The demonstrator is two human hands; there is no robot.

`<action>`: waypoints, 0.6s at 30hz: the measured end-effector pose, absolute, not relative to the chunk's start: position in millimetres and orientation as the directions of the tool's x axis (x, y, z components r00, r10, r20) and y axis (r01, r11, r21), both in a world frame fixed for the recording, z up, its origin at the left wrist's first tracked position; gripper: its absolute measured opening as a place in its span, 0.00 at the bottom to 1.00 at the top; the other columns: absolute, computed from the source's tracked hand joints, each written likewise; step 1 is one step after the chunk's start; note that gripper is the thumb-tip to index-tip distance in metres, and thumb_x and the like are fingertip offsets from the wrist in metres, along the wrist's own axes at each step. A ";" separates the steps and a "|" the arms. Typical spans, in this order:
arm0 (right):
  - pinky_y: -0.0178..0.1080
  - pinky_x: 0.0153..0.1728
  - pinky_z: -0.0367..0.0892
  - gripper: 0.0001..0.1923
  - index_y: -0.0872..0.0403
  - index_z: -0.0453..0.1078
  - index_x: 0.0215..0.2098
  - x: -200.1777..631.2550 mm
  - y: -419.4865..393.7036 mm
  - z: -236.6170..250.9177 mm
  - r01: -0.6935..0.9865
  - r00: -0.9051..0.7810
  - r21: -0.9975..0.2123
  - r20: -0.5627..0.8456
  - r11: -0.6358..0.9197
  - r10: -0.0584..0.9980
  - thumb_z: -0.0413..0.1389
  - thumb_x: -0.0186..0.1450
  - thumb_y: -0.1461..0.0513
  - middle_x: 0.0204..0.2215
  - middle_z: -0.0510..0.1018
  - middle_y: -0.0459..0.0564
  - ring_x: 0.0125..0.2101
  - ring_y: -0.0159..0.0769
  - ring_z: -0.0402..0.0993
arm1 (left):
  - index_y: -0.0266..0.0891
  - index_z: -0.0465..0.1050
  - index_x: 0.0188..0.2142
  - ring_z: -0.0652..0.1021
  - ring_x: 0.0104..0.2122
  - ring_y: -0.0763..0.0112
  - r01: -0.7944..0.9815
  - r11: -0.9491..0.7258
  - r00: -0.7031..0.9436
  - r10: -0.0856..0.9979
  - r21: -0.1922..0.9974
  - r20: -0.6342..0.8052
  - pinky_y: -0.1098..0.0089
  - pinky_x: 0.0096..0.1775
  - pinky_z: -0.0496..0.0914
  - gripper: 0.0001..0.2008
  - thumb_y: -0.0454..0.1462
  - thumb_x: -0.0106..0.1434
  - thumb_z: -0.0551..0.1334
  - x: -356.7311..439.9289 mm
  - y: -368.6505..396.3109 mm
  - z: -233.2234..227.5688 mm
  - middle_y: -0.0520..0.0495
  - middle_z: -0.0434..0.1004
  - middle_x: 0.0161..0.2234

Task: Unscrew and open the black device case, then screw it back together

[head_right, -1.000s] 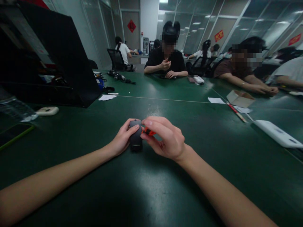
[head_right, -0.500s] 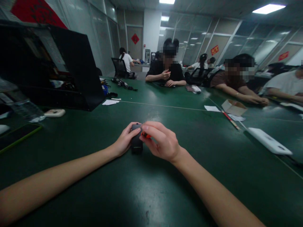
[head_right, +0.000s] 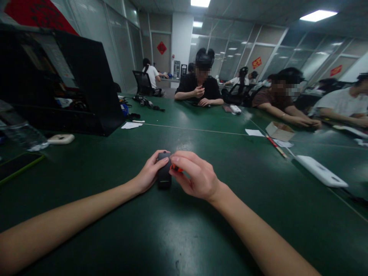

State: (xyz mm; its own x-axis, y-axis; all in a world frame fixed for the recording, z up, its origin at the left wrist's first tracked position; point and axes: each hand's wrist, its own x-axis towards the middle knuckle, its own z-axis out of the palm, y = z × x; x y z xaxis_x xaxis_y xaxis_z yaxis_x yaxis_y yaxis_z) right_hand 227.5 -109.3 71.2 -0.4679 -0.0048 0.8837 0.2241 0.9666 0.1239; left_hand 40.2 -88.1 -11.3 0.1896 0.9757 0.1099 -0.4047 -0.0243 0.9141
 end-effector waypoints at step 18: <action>0.35 0.32 0.72 0.11 0.54 0.66 0.47 228.5 -82.2 125.0 0.359 -0.622 -0.283 0.638 0.889 0.454 0.57 0.67 0.66 0.39 0.78 0.50 0.33 0.33 0.76 | 0.40 0.67 0.45 0.82 0.27 0.65 -0.289 -0.044 0.401 0.901 0.956 0.163 0.67 0.31 0.76 0.19 0.47 0.62 0.68 36.4 -56.1 -10.1 0.46 0.80 0.36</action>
State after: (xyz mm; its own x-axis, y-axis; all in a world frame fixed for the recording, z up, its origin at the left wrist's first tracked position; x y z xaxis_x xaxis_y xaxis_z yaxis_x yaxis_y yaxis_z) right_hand 228.5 -82.2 125.0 -0.6221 0.4541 0.6378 0.3587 0.8894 -0.2835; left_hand 36.4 -56.1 -10.1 0.4013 0.9013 0.1631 -0.2894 -0.0442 0.9562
